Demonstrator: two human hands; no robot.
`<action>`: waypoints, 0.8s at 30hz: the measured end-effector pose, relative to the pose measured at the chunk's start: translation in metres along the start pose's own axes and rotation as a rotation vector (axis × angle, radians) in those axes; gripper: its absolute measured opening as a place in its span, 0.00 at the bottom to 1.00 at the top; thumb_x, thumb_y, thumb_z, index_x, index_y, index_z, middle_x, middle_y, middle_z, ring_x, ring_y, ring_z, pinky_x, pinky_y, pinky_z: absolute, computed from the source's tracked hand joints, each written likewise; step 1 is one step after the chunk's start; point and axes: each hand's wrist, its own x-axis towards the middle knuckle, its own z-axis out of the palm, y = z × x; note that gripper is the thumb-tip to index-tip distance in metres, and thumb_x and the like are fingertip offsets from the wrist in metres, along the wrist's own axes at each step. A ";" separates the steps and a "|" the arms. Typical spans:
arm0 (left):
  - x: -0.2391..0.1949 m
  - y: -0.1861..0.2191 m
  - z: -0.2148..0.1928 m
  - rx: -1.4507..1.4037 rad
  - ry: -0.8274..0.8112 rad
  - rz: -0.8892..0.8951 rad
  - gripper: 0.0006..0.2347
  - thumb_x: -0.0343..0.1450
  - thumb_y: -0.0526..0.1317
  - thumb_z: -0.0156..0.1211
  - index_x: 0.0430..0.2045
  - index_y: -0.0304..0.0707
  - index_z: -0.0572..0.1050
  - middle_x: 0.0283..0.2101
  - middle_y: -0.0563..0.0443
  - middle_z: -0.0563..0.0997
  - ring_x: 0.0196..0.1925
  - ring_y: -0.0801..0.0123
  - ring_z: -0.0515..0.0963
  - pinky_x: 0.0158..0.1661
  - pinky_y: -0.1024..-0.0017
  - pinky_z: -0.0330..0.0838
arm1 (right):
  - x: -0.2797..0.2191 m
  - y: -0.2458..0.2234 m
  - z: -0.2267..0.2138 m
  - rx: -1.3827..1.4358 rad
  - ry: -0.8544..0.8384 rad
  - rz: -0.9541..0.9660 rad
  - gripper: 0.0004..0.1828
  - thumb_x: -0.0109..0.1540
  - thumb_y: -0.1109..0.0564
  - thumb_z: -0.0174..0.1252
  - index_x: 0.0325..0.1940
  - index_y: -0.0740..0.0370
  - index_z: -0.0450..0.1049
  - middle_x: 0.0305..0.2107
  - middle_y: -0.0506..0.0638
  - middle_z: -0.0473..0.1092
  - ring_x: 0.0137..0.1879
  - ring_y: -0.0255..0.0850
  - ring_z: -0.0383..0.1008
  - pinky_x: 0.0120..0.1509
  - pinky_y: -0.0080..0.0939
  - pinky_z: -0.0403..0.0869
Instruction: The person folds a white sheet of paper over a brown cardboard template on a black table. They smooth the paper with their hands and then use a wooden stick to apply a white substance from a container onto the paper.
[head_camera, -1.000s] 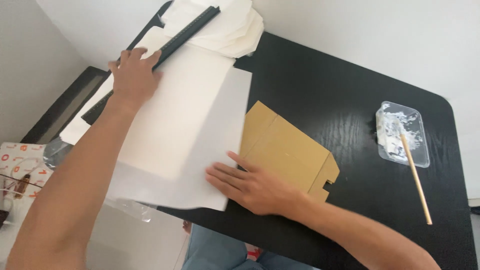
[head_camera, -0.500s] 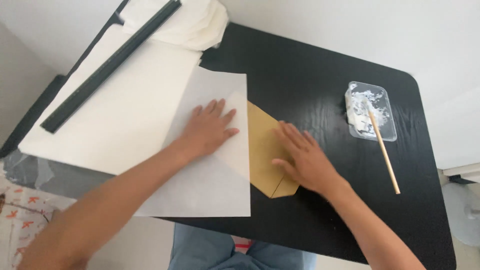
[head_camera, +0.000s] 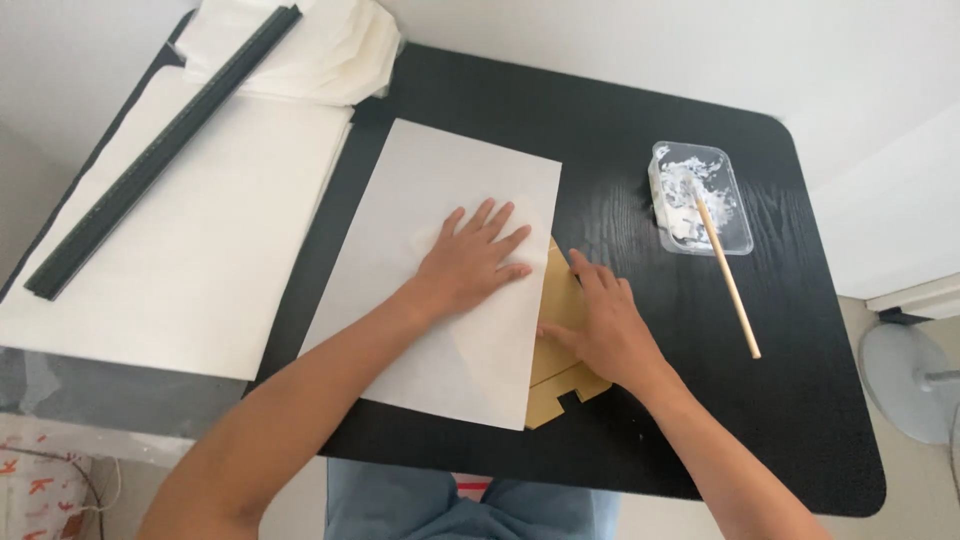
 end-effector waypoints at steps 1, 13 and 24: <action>-0.003 0.000 -0.001 -0.004 -0.003 0.003 0.31 0.75 0.67 0.24 0.72 0.58 0.58 0.77 0.48 0.54 0.80 0.55 0.47 0.72 0.43 0.38 | -0.004 -0.002 0.001 -0.007 -0.014 0.003 0.56 0.54 0.43 0.72 0.78 0.60 0.51 0.63 0.56 0.64 0.67 0.54 0.66 0.65 0.52 0.76; -0.012 -0.027 -0.011 0.003 -0.082 0.062 0.32 0.73 0.67 0.29 0.72 0.60 0.55 0.78 0.51 0.47 0.80 0.55 0.40 0.72 0.43 0.33 | -0.034 0.079 0.038 -0.303 0.200 -0.300 0.36 0.63 0.41 0.56 0.76 0.40 0.58 0.76 0.51 0.45 0.79 0.55 0.46 0.68 0.65 0.55; -0.030 -0.006 -0.032 0.032 -0.263 -0.179 0.29 0.76 0.63 0.31 0.74 0.62 0.48 0.79 0.46 0.41 0.79 0.43 0.36 0.70 0.43 0.42 | -0.124 0.112 0.084 -0.680 0.360 -0.574 0.68 0.47 0.03 0.33 0.81 0.42 0.46 0.79 0.38 0.42 0.83 0.32 0.40 0.70 0.48 0.44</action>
